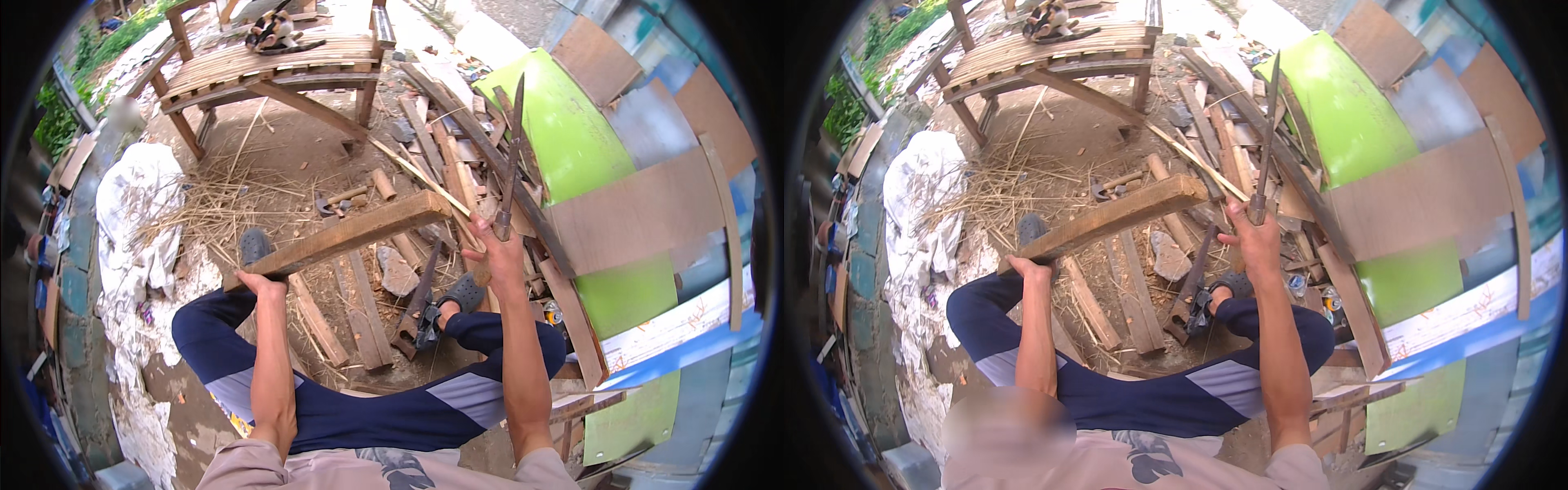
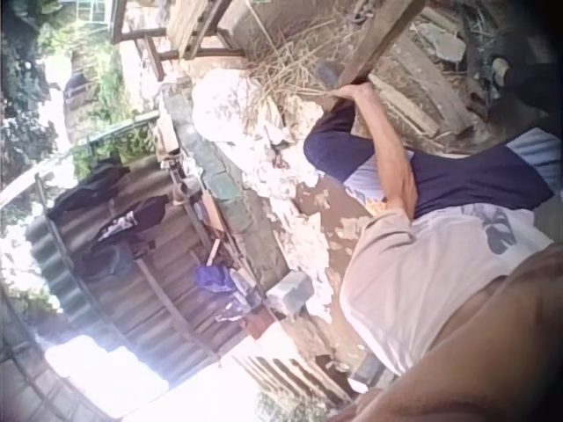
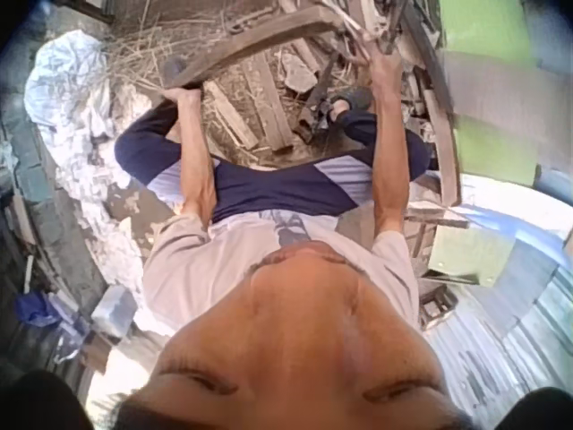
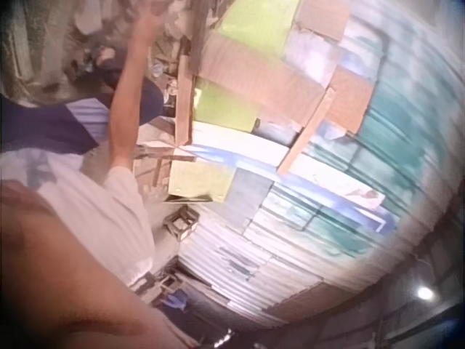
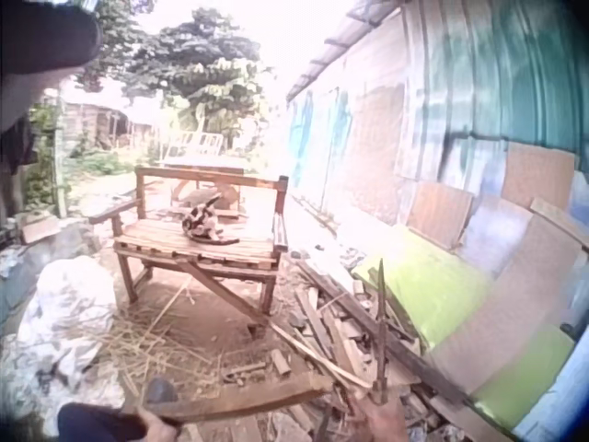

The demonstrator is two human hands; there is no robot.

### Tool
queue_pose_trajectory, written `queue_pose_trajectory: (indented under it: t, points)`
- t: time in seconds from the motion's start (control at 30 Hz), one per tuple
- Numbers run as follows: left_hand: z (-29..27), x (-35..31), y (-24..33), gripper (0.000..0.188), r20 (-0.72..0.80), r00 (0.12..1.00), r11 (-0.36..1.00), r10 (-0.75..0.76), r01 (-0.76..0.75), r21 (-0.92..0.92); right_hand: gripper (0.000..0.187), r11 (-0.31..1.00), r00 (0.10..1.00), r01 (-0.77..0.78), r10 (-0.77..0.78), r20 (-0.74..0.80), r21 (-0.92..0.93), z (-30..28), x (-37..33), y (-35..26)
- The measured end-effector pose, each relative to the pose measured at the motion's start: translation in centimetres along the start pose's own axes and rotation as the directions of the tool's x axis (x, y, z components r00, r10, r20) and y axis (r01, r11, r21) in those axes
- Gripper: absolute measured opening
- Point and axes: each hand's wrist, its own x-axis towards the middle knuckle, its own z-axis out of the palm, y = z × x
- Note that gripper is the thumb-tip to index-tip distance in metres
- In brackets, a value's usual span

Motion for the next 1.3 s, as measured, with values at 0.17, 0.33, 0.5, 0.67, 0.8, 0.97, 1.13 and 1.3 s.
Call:
queue_pose_trajectory:
  t: [0.17,0.33,0.5,0.67,0.8,0.97,1.13,1.3]
  points:
    - [-1.5,-0.8,-4.9,0.087,-0.211,0.953,0.972,-0.218,0.231,0.036,0.026,0.998,0.997,0.032,-0.028,-0.078,0.056,0.1,-2.8,-1.3]
    - [-3.5,-1.6,-5.9,0.085,-0.2,0.909,0.922,-0.365,0.382,0.054,0.02,0.963,0.993,0.115,-0.104,-0.059,0.244,0.7,-4.2,-0.1]
    - [-5.9,0.7,-5.8,0.081,-0.178,0.909,0.914,-0.378,0.397,0.085,0.02,0.915,0.993,0.088,-0.114,0.044,0.394,1.3,-4.3,-0.2]
    - [-7.1,0.9,-6.7,0.072,-0.219,0.89,0.888,-0.399,0.435,0.15,0.02,0.873,0.992,0.01,-0.069,0.102,0.488,1.8,-4.8,0.7]
    - [-8.7,1.7,-7.1,0.06,-0.243,0.891,0.87,-0.384,0.437,0.229,0.02,0.836,0.989,-0.062,-0.024,0.149,0.546,2.4,-5.2,1.5]
    - [-9.6,1.2,-7.9,0.061,-0.292,0.882,0.849,-0.369,0.448,0.279,0.021,0.846,0.994,-0.1,0.057,0.098,0.523,2.0,-5.2,2.3]
    - [-9.4,1.3,-7.8,0.062,-0.252,0.883,0.841,-0.396,0.459,0.287,0.021,0.823,0.995,-0.095,0.078,0.054,0.561,1.8,-5.1,2.3]
    - [-7.6,0.8,-7.1,0.062,-0.221,0.931,0.917,-0.291,0.337,0.214,0.019,0.852,0.998,-0.051,0.055,0.008,0.521,0.7,-4.9,3.2]
